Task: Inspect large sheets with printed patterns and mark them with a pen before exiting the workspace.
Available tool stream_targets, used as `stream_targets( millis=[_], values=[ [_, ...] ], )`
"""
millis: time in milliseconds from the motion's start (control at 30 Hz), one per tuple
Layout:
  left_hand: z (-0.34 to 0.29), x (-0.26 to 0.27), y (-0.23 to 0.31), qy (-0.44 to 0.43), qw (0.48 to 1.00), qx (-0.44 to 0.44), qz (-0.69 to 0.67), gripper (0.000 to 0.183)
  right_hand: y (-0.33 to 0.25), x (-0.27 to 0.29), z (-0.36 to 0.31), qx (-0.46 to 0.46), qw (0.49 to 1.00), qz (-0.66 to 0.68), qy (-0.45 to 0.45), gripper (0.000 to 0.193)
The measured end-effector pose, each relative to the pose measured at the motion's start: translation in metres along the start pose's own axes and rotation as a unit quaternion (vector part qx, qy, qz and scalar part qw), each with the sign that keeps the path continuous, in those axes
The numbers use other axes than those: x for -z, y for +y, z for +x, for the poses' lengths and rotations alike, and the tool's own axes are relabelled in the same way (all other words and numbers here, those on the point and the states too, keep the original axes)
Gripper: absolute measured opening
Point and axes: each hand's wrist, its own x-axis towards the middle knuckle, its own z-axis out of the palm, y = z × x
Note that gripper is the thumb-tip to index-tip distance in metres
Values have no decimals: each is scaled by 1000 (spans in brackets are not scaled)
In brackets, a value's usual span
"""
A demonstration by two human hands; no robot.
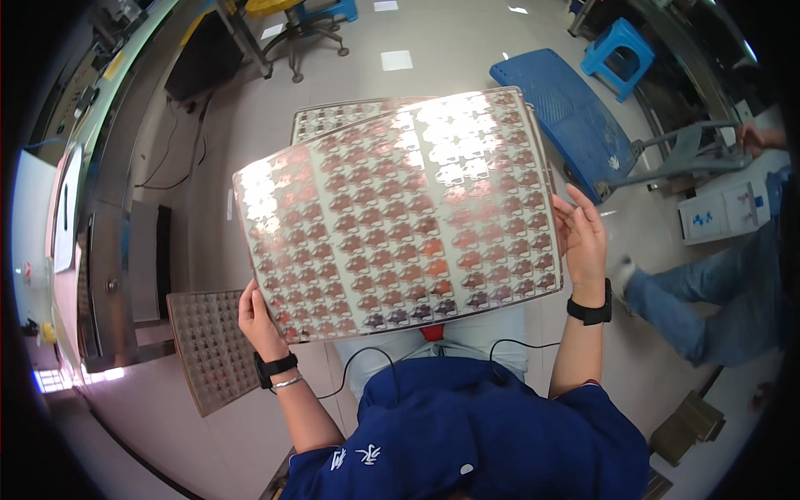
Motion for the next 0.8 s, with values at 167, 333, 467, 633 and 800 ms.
stream_targets(
  millis=[167, 333, 467, 633, 800],
  values=[
    [-3, -3, 1, 22, 1000, -14, 11, 26, -7, -9, -1, 12, 1000, 13, -13, 33],
    [-2, -3, -2, 21, 1000, -8, 15, 26, -6, -3, 0, 12, 1000, 4, -10, 33],
    [-1, 0, -5, 35, 999, -13, 16, 25, -7, -4, -2, 14, 1000, 12, -21, 33],
    [-3, -2, -2, 39, 999, -17, 9, 25, -9, -4, -2, 11, 999, 22, -21, 33],
    [-2, 1, -2, 29, 1000, -11, -3, 27, -9, -4, -1, 4, 999, 32, -23, 33]
  ],
)
